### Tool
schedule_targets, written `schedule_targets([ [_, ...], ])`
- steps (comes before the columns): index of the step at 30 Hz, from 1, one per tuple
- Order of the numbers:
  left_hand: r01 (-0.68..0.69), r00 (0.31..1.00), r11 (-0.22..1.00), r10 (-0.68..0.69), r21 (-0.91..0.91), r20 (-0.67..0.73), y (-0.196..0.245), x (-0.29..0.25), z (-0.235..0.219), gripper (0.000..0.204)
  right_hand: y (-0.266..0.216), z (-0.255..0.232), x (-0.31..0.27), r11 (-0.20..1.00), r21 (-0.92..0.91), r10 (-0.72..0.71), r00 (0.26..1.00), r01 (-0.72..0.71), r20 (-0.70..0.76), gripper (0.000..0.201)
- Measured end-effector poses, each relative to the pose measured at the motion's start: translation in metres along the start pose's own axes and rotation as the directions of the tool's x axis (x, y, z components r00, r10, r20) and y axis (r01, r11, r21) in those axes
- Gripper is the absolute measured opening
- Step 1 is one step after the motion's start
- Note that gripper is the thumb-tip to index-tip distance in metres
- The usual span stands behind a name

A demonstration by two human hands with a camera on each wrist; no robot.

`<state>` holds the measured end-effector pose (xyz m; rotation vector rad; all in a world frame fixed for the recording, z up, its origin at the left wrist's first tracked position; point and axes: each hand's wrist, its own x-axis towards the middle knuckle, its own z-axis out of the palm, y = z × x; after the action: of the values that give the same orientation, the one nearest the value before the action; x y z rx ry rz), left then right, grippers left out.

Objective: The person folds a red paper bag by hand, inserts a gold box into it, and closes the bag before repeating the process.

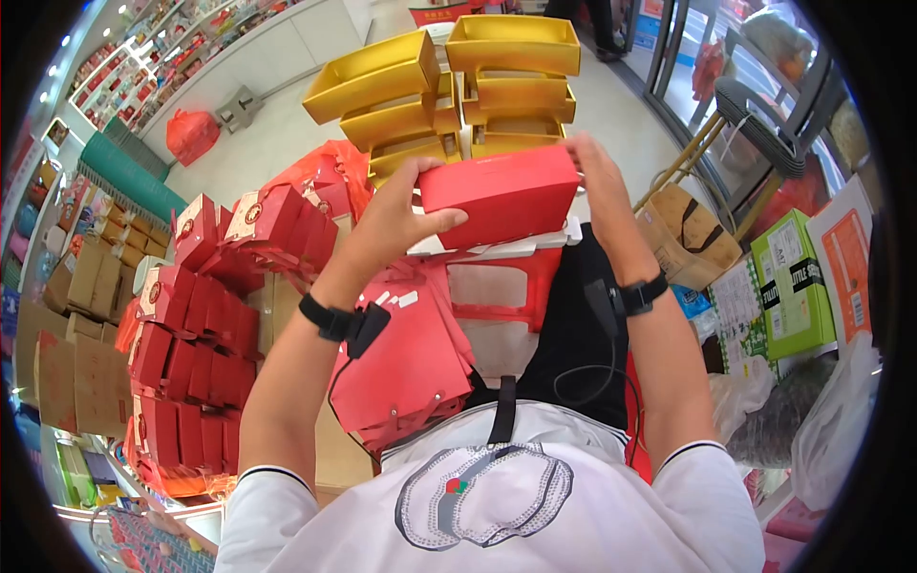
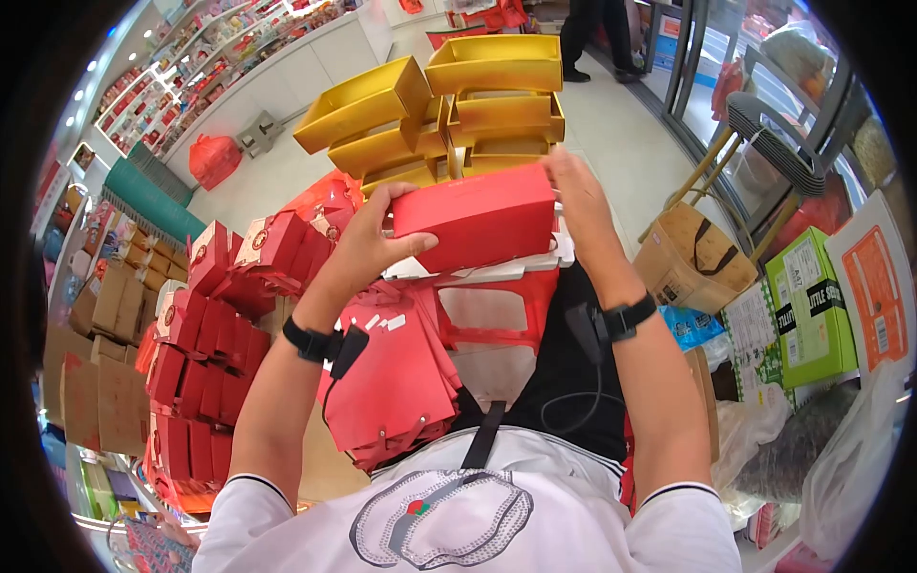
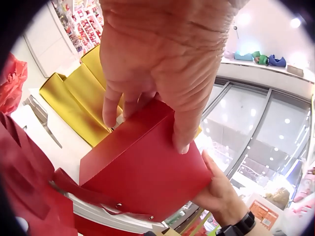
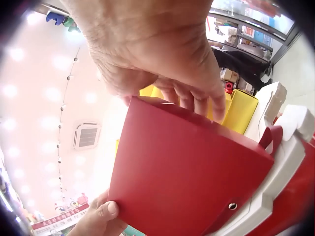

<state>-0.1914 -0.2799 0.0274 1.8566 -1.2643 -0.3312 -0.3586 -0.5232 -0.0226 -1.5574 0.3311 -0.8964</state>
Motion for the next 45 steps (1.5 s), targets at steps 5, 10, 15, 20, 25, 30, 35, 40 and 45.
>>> schedule_targets([
  [5, -0.301, 0.886, 0.901, 0.386, 0.313, -0.259, 0.052, -0.009, 0.001, 0.072, -0.007, -0.031, -0.028, 0.941, 0.300, 0.173, 0.984, -0.157, -0.028, 0.053],
  [10, -0.509, 0.680, 0.565, 0.726, 0.650, -0.099, 0.076, 0.000, 0.025, 0.077, -0.047, 0.000, -0.063, 0.764, 0.595, 0.067, 0.948, -0.250, 0.313, 0.074],
  [15, -0.609, 0.631, 0.392, 0.766, 0.689, 0.122, 0.083, 0.006, 0.053, 0.071, -0.062, 0.017, -0.062, 0.670, 0.726, 0.166, 0.985, -0.154, 0.056, 0.068],
  [20, -0.616, 0.629, 0.469, 0.776, 0.633, 0.037, 0.085, 0.046, 0.031, 0.058, -0.034, -0.010, -0.056, 0.663, 0.737, 0.179, 0.984, -0.133, 0.017, 0.055],
  [25, -0.336, 0.809, 0.657, 0.569, 0.675, -0.151, 0.068, 0.129, -0.014, 0.040, -0.022, -0.024, -0.059, 0.613, 0.785, 0.197, 0.980, -0.089, -0.043, 0.058],
  [30, -0.248, 0.860, 0.508, 0.507, 0.825, -0.054, 0.042, 0.176, -0.008, 0.036, -0.013, -0.043, -0.067, 0.540, 0.834, 0.261, 0.964, -0.113, -0.039, 0.056],
  [35, -0.192, 0.905, 0.427, 0.426, 0.884, -0.009, 0.047, 0.189, -0.002, 0.023, -0.014, -0.059, -0.071, 0.471, 0.874, 0.303, 0.953, -0.122, -0.031, 0.054],
  [40, -0.261, 0.863, 0.569, 0.500, 0.780, -0.076, 0.081, 0.152, -0.010, 0.016, 0.018, -0.089, -0.075, 0.347, 0.925, 0.344, 0.938, -0.157, 0.030, 0.044],
  [45, -0.480, 0.858, 0.750, 0.510, 0.455, 0.063, 0.113, 0.078, -0.039, 0.018, 0.024, -0.095, -0.086, 0.424, 0.860, 0.351, 0.927, -0.283, 0.132, 0.045],
])
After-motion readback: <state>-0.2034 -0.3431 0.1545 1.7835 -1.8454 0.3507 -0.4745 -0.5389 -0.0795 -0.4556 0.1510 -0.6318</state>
